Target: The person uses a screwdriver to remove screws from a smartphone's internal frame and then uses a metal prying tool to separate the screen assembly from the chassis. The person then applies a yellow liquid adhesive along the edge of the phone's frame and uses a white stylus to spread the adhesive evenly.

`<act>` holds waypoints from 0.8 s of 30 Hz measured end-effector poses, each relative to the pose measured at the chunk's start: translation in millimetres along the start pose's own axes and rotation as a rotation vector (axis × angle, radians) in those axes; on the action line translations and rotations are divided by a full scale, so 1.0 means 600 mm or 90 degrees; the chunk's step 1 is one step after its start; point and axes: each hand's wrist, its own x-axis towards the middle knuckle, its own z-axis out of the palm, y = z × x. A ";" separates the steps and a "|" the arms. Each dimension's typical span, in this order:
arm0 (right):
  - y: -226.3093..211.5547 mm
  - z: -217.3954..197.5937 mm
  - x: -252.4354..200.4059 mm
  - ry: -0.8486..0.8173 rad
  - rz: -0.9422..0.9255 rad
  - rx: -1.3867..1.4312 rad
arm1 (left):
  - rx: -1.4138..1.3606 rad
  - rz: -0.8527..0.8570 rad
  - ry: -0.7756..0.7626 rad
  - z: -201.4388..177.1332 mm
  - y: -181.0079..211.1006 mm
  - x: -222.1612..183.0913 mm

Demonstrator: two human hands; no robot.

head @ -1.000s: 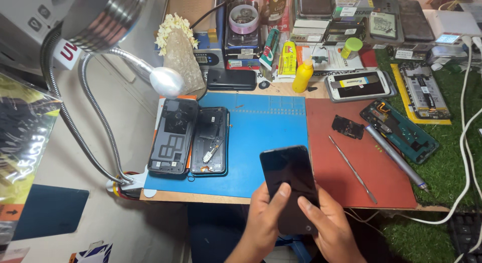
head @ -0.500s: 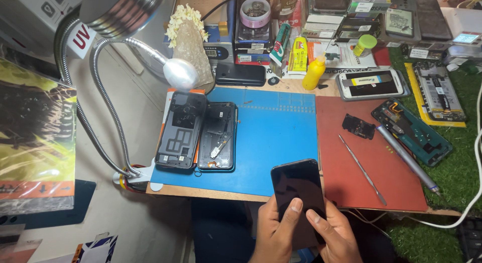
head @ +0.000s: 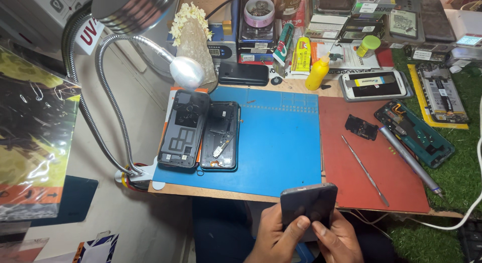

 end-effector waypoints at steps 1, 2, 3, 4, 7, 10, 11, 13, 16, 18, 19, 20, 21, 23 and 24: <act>0.003 -0.003 -0.001 0.003 -0.003 -0.007 | 0.007 0.004 0.001 -0.001 -0.001 -0.001; 0.008 -0.005 -0.004 -0.002 -0.023 0.004 | 0.004 0.016 -0.002 -0.002 -0.002 -0.001; 0.013 -0.006 -0.006 -0.007 -0.044 0.016 | 0.001 0.027 -0.004 -0.003 -0.001 -0.001; 0.017 -0.008 -0.007 -0.011 -0.064 0.027 | -0.003 0.038 -0.007 -0.003 0.001 -0.001; 0.032 -0.022 -0.008 -0.024 -0.099 0.053 | 0.001 0.040 -0.026 -0.005 0.012 0.000; 0.049 -0.034 -0.001 -0.030 -0.120 0.078 | -0.011 -0.010 -0.032 -0.003 0.022 0.005; 0.051 -0.037 -0.003 -0.041 -0.131 0.086 | -0.010 0.023 -0.044 -0.002 0.025 0.007; 0.048 -0.039 -0.012 -0.065 -0.152 0.101 | -0.007 0.088 -0.066 -0.002 0.028 0.009; 0.039 -0.043 -0.014 -0.120 -0.169 0.062 | -0.017 0.109 -0.087 -0.002 0.031 0.009; 0.037 -0.046 -0.015 -0.134 -0.190 0.020 | -0.038 0.117 -0.102 -0.002 0.030 0.011; 0.037 -0.047 -0.014 -0.141 -0.201 -0.001 | -0.049 0.121 -0.110 -0.002 0.029 0.012; 0.038 -0.048 -0.013 -0.146 -0.203 -0.007 | -0.065 0.123 -0.111 -0.001 0.029 0.013; 0.038 -0.048 -0.012 -0.152 -0.205 -0.014 | -0.081 0.125 -0.112 0.000 0.028 0.013; 0.038 -0.049 -0.012 -0.154 -0.202 -0.025 | -0.088 0.126 -0.112 0.000 0.028 0.012; 0.038 -0.049 -0.013 -0.151 -0.196 -0.029 | -0.080 0.124 -0.113 -0.002 0.029 0.012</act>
